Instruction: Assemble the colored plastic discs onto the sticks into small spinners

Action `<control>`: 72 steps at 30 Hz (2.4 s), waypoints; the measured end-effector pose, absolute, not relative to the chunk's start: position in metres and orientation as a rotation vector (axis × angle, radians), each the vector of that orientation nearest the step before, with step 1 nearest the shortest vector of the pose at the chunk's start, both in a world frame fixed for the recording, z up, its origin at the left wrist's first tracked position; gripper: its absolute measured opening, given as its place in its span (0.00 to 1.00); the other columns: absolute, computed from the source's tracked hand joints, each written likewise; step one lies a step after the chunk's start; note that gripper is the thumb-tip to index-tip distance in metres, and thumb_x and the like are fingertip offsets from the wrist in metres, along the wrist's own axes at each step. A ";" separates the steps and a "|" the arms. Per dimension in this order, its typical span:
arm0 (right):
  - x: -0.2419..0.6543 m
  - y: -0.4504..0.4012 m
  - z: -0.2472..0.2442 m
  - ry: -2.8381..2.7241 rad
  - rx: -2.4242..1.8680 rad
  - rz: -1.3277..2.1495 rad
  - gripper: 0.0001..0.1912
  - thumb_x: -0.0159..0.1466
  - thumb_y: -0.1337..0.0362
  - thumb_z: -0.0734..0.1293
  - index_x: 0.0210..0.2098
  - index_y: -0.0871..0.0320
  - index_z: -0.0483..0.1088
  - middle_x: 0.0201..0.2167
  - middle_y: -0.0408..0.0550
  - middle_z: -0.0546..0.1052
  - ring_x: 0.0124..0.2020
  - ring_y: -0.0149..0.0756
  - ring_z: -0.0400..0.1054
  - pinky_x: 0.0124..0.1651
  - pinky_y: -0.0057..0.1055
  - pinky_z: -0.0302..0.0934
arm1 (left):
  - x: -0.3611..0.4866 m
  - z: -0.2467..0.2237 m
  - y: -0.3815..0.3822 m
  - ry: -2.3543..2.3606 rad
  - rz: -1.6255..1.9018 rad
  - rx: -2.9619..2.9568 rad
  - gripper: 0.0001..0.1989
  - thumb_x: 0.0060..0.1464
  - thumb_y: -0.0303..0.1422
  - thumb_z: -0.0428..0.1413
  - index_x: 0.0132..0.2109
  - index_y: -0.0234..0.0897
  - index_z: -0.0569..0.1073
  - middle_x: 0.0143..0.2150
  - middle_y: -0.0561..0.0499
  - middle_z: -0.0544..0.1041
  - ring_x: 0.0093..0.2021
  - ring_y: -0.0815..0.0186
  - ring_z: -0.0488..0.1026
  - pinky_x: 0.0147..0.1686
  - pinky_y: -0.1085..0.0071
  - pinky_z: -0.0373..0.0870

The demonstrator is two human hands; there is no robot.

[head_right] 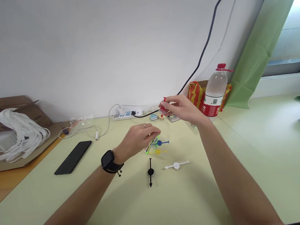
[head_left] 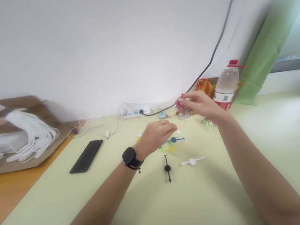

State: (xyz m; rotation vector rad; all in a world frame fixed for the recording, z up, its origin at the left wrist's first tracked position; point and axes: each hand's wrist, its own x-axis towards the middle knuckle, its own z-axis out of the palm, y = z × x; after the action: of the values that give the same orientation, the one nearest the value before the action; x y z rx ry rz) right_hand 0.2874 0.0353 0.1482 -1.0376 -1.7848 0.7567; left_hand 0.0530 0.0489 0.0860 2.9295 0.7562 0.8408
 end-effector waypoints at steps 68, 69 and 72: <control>0.275 0.014 0.153 -2.580 -1.503 0.461 0.14 0.63 0.50 0.70 0.36 0.54 0.77 0.40 0.49 0.79 0.40 0.43 0.72 0.36 0.32 0.60 | 0.035 0.123 0.043 0.710 0.703 2.740 0.10 0.63 0.29 0.54 0.39 0.42 0.80 0.36 0.52 0.82 0.36 0.64 0.74 0.39 0.68 0.65; 0.276 0.016 0.152 -2.596 -1.449 0.468 0.11 0.63 0.53 0.70 0.37 0.54 0.77 0.40 0.49 0.80 0.41 0.43 0.72 0.37 0.32 0.60 | 0.035 0.124 0.042 0.710 0.721 2.738 0.10 0.63 0.29 0.54 0.39 0.42 0.80 0.36 0.53 0.82 0.36 0.64 0.73 0.39 0.68 0.65; 0.275 0.020 0.153 -2.570 -1.221 0.493 0.06 0.64 0.63 0.66 0.36 0.55 0.77 0.38 0.47 0.80 0.39 0.40 0.73 0.40 0.32 0.62 | 0.033 0.128 0.040 0.706 0.813 2.719 0.08 0.63 0.31 0.55 0.40 0.42 0.80 0.37 0.52 0.82 0.35 0.65 0.73 0.40 0.68 0.67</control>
State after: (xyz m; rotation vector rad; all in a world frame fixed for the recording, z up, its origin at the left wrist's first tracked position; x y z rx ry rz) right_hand 0.2751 0.0195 0.1533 -1.2207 -2.5704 0.4928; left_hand 0.0333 0.0402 0.1279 2.7186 0.7058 0.8134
